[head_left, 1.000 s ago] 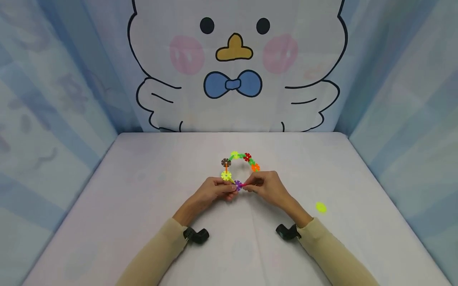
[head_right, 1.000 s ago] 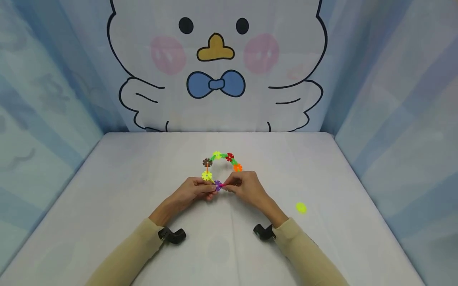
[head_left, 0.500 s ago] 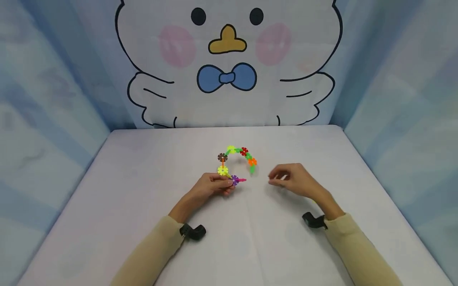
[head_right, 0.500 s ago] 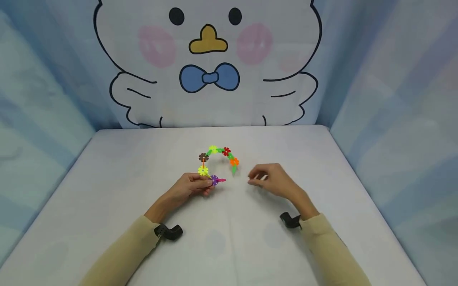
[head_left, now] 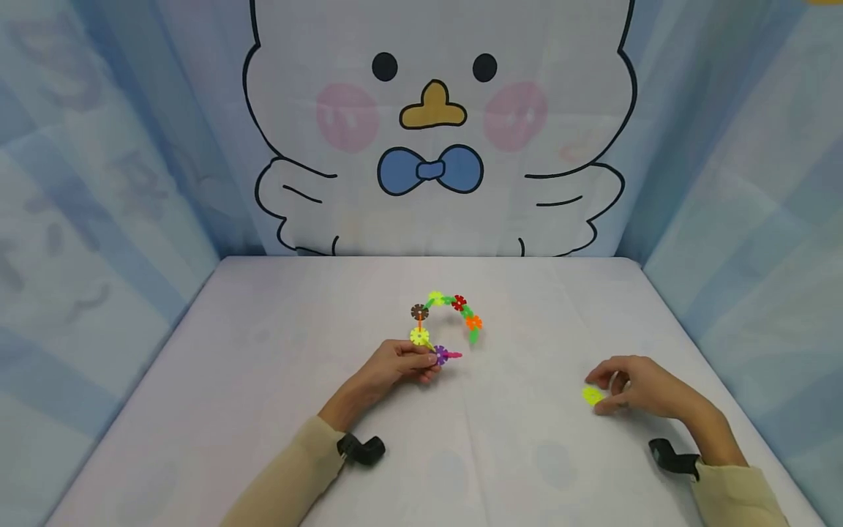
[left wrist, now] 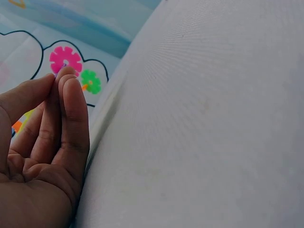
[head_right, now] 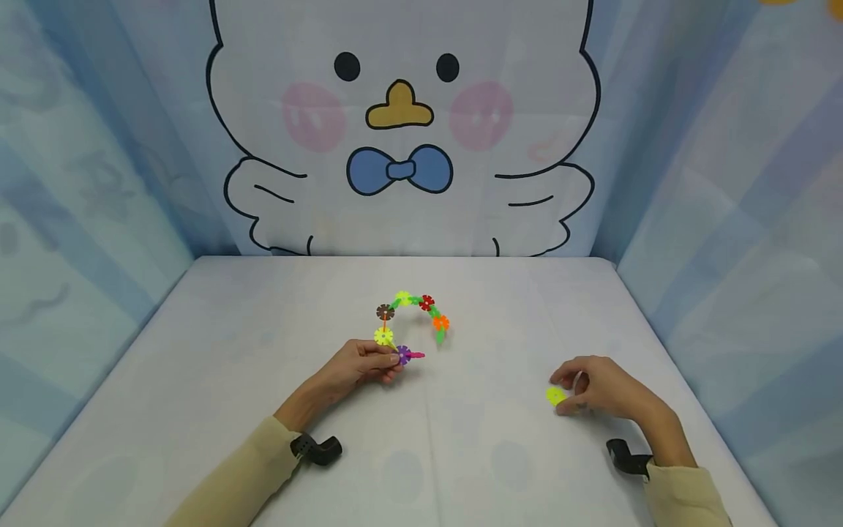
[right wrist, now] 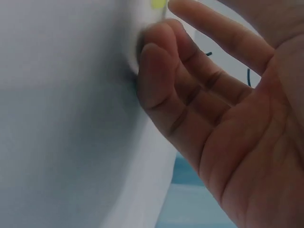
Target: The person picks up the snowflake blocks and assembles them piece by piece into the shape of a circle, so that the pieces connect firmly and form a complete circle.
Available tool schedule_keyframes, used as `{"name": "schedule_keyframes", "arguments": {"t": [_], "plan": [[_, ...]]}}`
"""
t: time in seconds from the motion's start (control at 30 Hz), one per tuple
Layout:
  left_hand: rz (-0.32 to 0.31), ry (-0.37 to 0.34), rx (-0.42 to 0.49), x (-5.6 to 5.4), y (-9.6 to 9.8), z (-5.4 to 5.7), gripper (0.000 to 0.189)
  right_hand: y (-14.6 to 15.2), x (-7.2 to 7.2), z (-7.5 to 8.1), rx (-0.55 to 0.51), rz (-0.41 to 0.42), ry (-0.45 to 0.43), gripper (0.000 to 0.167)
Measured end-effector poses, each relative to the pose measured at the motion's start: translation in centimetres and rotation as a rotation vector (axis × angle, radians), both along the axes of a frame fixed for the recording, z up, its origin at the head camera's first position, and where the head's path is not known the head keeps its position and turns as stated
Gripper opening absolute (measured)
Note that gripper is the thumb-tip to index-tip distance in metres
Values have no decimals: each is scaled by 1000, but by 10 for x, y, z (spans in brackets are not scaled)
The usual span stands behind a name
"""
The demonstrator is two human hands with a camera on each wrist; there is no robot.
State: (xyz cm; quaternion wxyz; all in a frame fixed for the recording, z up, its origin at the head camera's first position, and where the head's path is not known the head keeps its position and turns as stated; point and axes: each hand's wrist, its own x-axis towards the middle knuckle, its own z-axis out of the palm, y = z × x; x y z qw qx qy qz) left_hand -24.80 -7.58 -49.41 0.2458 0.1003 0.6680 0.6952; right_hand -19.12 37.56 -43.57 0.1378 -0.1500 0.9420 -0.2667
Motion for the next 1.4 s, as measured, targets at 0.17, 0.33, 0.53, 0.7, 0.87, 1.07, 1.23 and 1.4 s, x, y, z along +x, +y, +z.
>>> {"name": "schedule_keyframes", "arguments": {"t": [0.17, 0.33, 0.53, 0.7, 0.87, 1.07, 1.23, 1.4], "plan": [[-1, -27, -5, 1, 0, 0, 28, -1, 3, -6, -4, -28, -9, 34], [1, -23, -11, 4, -2, 0, 29, -10, -2, -8, -42, -14, -19, 24], [-6, -28, -7, 8, -4, 1, 29, -45, -17, -15, -269, -3, -118, 19], [-10, -34, -14, 8, -3, -1, 28, -94, -35, -23, -459, 18, -228, 27], [2, -30, -25, -1, 6, 2, 28, -132, -53, -21, -561, 55, -236, 26], [0, 4, -23, -12, 14, 9, 26, -149, -69, -11, -612, 80, -213, 22], [0, 9, -17, -16, 13, 11, 25, -155, -73, -8, -636, 83, -215, 21], [-1, -26, -47, -1, 2, 1, 26, -165, -60, -23, -658, 97, -245, 23]]}}
